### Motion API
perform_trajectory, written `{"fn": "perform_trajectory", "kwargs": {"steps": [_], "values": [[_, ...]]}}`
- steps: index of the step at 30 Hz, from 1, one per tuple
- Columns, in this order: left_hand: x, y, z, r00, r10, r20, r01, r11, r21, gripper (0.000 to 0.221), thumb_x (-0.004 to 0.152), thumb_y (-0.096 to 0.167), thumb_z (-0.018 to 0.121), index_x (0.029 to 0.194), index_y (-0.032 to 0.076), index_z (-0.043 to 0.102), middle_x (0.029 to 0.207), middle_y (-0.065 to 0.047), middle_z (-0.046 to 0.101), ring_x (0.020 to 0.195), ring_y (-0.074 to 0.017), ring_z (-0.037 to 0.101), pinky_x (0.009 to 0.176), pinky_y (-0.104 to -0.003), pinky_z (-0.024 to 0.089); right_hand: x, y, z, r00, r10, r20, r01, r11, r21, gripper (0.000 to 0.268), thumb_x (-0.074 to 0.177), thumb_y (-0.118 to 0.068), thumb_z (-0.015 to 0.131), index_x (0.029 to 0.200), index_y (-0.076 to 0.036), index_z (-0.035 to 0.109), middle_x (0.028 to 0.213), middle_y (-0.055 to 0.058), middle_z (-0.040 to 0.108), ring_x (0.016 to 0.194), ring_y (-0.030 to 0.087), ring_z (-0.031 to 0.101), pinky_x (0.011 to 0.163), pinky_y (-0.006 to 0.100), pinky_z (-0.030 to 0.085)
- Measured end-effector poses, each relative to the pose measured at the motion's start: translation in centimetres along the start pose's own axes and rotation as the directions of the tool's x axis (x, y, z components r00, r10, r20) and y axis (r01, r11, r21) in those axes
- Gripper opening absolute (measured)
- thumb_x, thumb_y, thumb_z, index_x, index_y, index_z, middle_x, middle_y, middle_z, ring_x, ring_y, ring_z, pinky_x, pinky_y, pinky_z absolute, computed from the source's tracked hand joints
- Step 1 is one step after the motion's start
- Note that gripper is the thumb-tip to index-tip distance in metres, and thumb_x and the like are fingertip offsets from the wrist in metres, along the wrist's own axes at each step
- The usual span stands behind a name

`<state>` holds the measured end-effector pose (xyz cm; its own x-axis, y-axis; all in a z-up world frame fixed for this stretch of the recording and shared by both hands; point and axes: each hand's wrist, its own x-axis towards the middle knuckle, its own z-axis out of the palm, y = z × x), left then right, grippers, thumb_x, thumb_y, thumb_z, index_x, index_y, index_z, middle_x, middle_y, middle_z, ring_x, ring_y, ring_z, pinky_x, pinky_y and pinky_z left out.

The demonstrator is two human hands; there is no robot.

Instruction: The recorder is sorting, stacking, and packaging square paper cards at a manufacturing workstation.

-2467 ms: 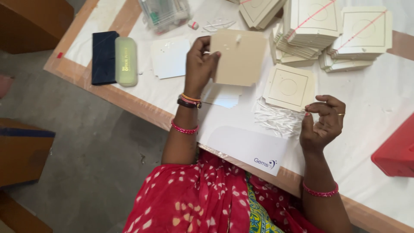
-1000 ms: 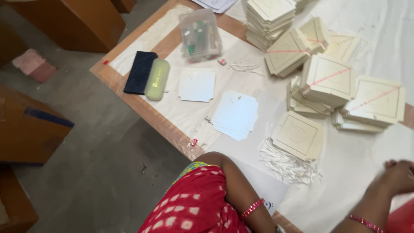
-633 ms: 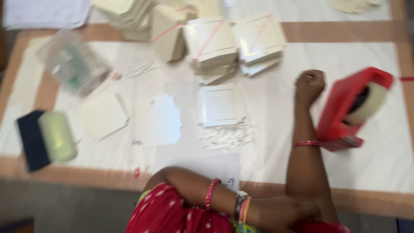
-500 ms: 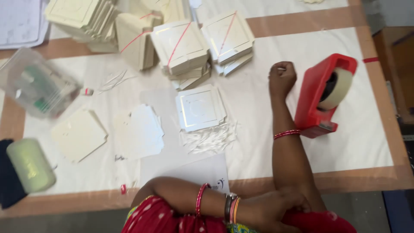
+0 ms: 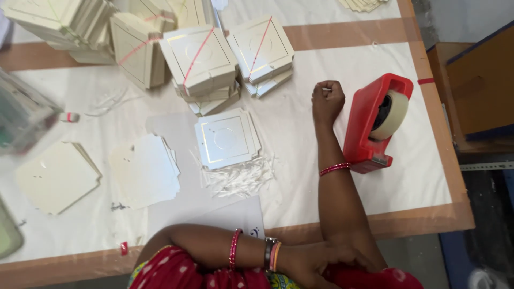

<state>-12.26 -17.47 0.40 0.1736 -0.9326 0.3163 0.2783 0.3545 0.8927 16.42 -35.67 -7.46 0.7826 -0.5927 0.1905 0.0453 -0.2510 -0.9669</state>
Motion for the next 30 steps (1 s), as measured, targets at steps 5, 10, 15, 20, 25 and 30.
{"fn": "perform_trajectory", "kwargs": {"steps": [5, 10, 15, 20, 25, 30], "values": [[0.1, -1.8, -1.3, 0.985, 0.133, 0.109, -0.141, 0.988, 0.070, 0.065, 0.098, 0.036, 0.069, 0.152, 0.008, 0.045, 0.145, -0.009, 0.051, 0.138, -0.0212, 0.047, 0.123, -0.035, 0.038, 0.6, -0.5, 0.2, 1.000, -0.004, -0.012, 0.005, 1.000, 0.012, 0.006, 0.090, -0.004, 0.069, 0.093, -0.004, 0.063, 0.068, 0.005, 0.067, 0.057, 0.010, 0.064, 0.053, 0.024, 0.053], [-0.3, -1.7, -1.6, 0.981, 0.133, 0.139, -0.171, 0.933, 0.317, 0.062, 0.098, 0.036, 0.071, 0.149, 0.008, 0.048, 0.140, -0.007, 0.054, 0.135, -0.0165, 0.049, 0.119, -0.031, 0.039, -0.1, -0.3, 0.3, 0.999, -0.043, -0.007, 0.043, 0.999, -0.014, 0.006, 0.091, -0.005, 0.069, 0.093, -0.004, 0.064, 0.068, 0.005, 0.068, 0.056, 0.010, 0.064, 0.054, 0.024, 0.052], [-0.1, -1.3, -1.1, 0.991, 0.102, 0.085, -0.082, 0.973, -0.215, 0.081, 0.099, 0.043, 0.067, 0.159, 0.005, 0.029, 0.170, -0.010, 0.027, 0.160, -0.0235, 0.026, 0.133, -0.040, 0.023, 0.4, -0.6, 0.3, 0.999, -0.034, -0.002, 0.034, 0.998, -0.052, 0.006, 0.091, -0.005, 0.069, 0.092, -0.004, 0.064, 0.066, 0.004, 0.067, 0.055, 0.010, 0.063, 0.053, 0.024, 0.051], [0.7, 1.1, -2.4, 0.965, 0.225, 0.137, -0.217, 0.974, -0.068, 0.078, 0.102, 0.041, 0.065, 0.162, 0.009, 0.026, 0.172, -0.007, 0.017, 0.161, -0.0230, 0.014, 0.136, -0.042, 0.015, 0.1, -0.6, 0.3, 1.000, -0.007, 0.007, 0.007, 0.999, -0.033, 0.005, 0.091, -0.003, 0.068, 0.092, -0.004, 0.064, 0.066, 0.003, 0.067, 0.055, 0.009, 0.061, 0.052, 0.023, 0.049], [1.1, -1.5, -2.7, 0.950, 0.213, 0.227, -0.289, 0.874, 0.390, 0.094, 0.084, 0.040, 0.067, 0.163, 0.007, 0.029, 0.164, -0.016, 0.036, 0.151, -0.0323, 0.040, 0.134, -0.051, 0.023, 0.6, 0.0, 0.1, 0.999, 0.021, 0.030, -0.021, 1.000, 0.000, 0.005, 0.090, 0.001, 0.066, 0.091, -0.004, 0.063, 0.066, 0.003, 0.065, 0.054, 0.008, 0.059, 0.051, 0.022, 0.047], [0.1, -5.9, -1.9, 0.938, 0.211, 0.275, -0.325, 0.810, 0.489, 0.070, 0.094, 0.043, 0.063, 0.149, 0.009, 0.037, 0.137, -0.013, 0.055, 0.126, -0.0305, 0.052, 0.109, -0.038, 0.045, 0.7, 0.5, 0.1, 0.998, 0.006, 0.057, -0.014, 0.988, 0.151, 0.005, 0.092, 0.002, 0.064, 0.090, -0.003, 0.062, 0.069, 0.002, 0.064, 0.056, 0.007, 0.059, 0.052, 0.021, 0.048]]}}
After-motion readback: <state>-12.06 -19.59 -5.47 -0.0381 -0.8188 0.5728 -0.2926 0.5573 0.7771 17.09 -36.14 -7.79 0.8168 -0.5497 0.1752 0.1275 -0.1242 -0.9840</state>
